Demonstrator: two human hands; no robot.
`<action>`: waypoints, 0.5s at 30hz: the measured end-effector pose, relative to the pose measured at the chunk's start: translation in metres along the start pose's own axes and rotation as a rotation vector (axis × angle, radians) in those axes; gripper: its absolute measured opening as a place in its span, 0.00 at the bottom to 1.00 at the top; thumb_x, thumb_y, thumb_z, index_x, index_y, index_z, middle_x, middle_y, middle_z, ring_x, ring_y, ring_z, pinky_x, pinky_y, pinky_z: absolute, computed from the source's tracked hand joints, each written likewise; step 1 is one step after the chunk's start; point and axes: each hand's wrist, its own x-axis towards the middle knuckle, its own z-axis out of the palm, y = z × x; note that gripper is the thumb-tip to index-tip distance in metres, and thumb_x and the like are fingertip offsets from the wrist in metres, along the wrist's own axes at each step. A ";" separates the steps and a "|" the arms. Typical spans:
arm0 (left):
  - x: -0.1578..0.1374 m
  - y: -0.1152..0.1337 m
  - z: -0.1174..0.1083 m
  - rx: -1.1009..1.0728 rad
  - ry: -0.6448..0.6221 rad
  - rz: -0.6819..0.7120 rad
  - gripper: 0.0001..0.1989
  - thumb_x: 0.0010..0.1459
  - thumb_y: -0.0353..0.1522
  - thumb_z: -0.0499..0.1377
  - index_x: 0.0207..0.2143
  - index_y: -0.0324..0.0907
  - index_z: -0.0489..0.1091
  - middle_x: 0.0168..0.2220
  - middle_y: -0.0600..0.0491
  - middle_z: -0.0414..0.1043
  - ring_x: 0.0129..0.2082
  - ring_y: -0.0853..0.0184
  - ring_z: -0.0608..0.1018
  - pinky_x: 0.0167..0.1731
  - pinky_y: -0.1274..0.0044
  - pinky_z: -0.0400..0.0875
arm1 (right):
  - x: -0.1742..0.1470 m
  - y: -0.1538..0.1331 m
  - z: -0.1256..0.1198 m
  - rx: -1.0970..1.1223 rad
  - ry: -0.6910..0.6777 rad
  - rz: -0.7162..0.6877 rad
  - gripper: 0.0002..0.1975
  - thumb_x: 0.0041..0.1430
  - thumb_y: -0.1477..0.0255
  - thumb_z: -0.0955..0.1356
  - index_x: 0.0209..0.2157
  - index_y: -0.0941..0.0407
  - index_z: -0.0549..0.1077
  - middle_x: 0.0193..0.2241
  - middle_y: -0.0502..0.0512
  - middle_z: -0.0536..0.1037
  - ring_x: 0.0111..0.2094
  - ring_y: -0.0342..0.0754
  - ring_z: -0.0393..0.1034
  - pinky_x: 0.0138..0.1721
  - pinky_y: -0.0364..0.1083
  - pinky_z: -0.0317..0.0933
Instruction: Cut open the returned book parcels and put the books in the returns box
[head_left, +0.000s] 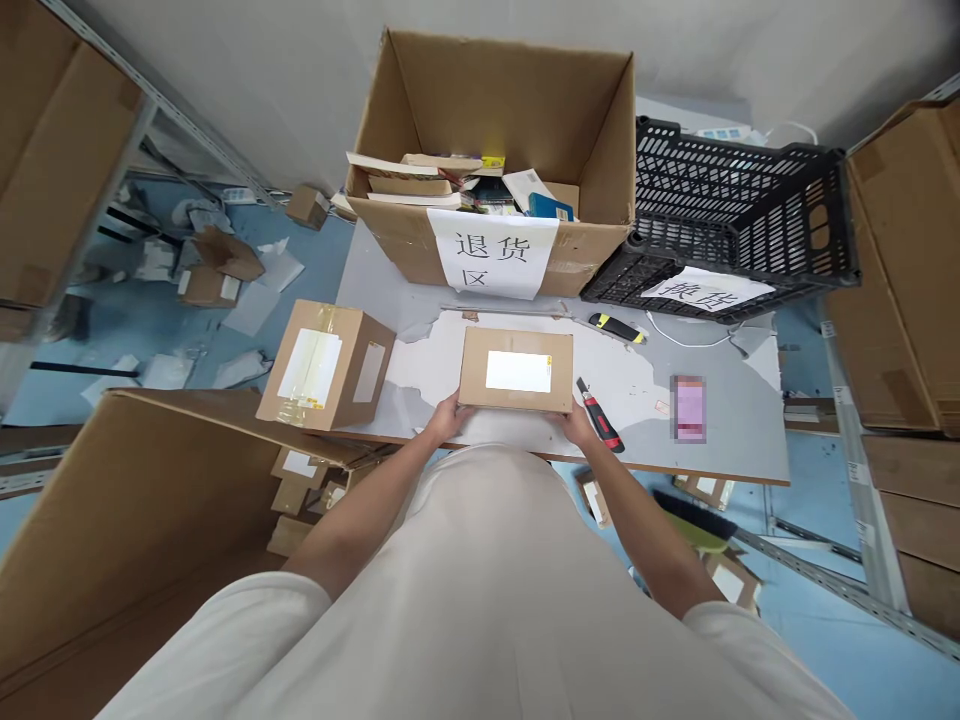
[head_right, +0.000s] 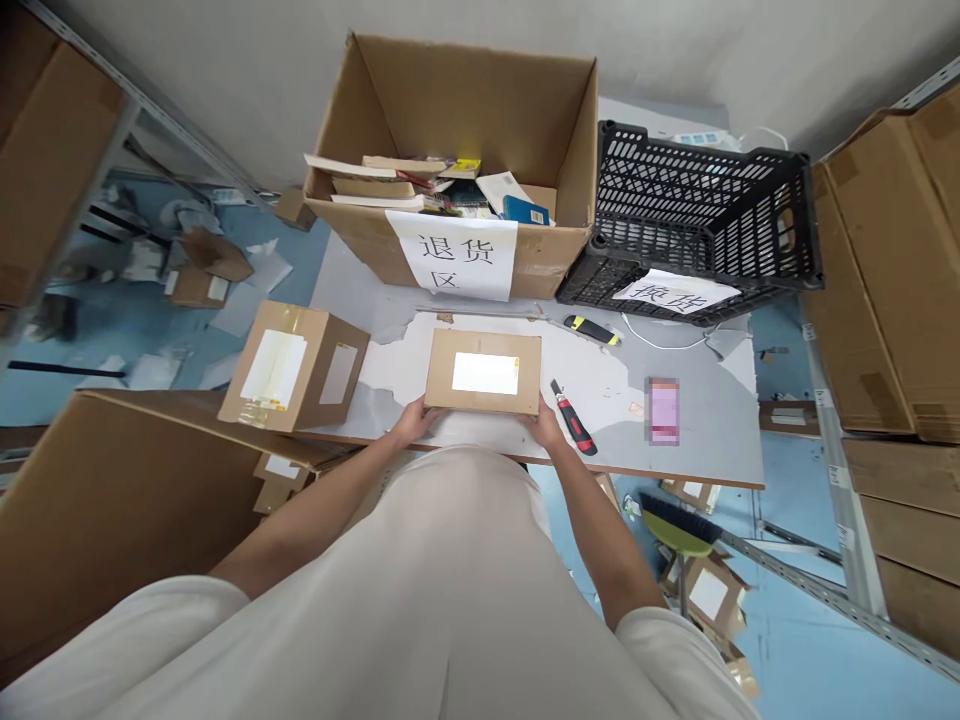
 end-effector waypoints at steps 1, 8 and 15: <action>0.000 0.002 0.000 0.020 0.007 0.001 0.25 0.54 0.39 0.58 0.53 0.39 0.67 0.47 0.46 0.75 0.46 0.58 0.76 0.49 0.67 0.69 | -0.001 -0.002 -0.001 0.004 -0.005 -0.007 0.28 0.51 0.65 0.70 0.55 0.55 0.65 0.48 0.60 0.76 0.48 0.55 0.71 0.52 0.56 0.64; -0.008 0.048 -0.025 0.204 0.083 0.101 0.19 0.57 0.44 0.53 0.42 0.39 0.72 0.43 0.46 0.72 0.41 0.62 0.74 0.39 0.73 0.71 | -0.020 -0.048 -0.028 -0.281 -0.070 -0.074 0.16 0.59 0.62 0.63 0.45 0.56 0.71 0.43 0.59 0.77 0.40 0.51 0.72 0.41 0.49 0.66; -0.008 0.101 -0.032 0.424 0.225 0.029 0.22 0.58 0.48 0.51 0.21 0.41 0.66 0.22 0.54 0.65 0.24 0.69 0.67 0.26 0.77 0.60 | -0.026 -0.089 -0.041 -0.648 0.021 0.039 0.24 0.66 0.56 0.53 0.38 0.58 0.71 0.35 0.65 0.78 0.39 0.56 0.72 0.39 0.48 0.60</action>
